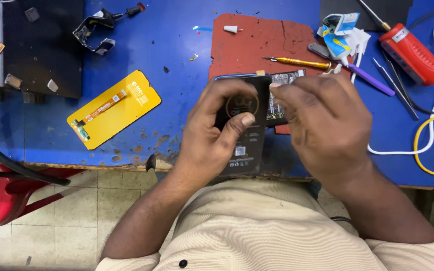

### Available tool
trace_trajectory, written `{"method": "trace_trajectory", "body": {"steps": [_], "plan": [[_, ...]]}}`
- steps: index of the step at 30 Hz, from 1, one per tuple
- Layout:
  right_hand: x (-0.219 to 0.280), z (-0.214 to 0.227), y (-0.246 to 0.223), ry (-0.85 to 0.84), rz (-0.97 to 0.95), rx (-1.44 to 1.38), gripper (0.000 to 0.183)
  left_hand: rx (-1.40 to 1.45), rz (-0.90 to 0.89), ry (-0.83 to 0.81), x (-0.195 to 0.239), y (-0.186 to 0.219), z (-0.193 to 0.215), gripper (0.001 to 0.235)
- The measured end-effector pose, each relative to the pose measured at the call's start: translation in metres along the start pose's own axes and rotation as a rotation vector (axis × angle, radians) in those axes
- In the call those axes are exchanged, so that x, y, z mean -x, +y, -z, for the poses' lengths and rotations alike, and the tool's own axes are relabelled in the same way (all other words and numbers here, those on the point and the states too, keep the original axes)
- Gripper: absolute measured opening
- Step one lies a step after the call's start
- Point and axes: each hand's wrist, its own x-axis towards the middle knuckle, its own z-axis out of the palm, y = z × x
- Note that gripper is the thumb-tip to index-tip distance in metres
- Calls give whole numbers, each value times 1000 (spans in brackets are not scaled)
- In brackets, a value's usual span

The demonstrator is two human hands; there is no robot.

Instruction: The person works on a disassembled smartphone, peeling off a battery sticker, securing the device with rubber bands, and cleaning the edges with a purple tool and a cloth. The phone is handled repeatedly and turned over during the process.

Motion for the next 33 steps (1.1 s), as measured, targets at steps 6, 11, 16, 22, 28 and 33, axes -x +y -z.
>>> {"method": "trace_trajectory", "body": {"steps": [6, 11, 16, 22, 28, 33], "plan": [[-4, -4, -10, -34, 147, 172, 34, -41, 21, 45, 2, -6, -3, 14], [1, -8, -5, 6, 62, 20, 33, -36, 50, 60, 2, -2, -2, 7], [13, -9, 10, -30, -219, -335, 26, 6, 91, 65, 4, 1, 0, 8], [26, -11, 18, -66, -306, -599, 21, -37, 71, 58, 5, 2, -4, 7], [23, -11, 15, -65, -298, -575, 14, -100, 11, 32, 7, 0, -5, 7], [21, -10, 16, -59, -515, -631, 10, -67, 60, 37, 10, -1, -3, 14]]}}
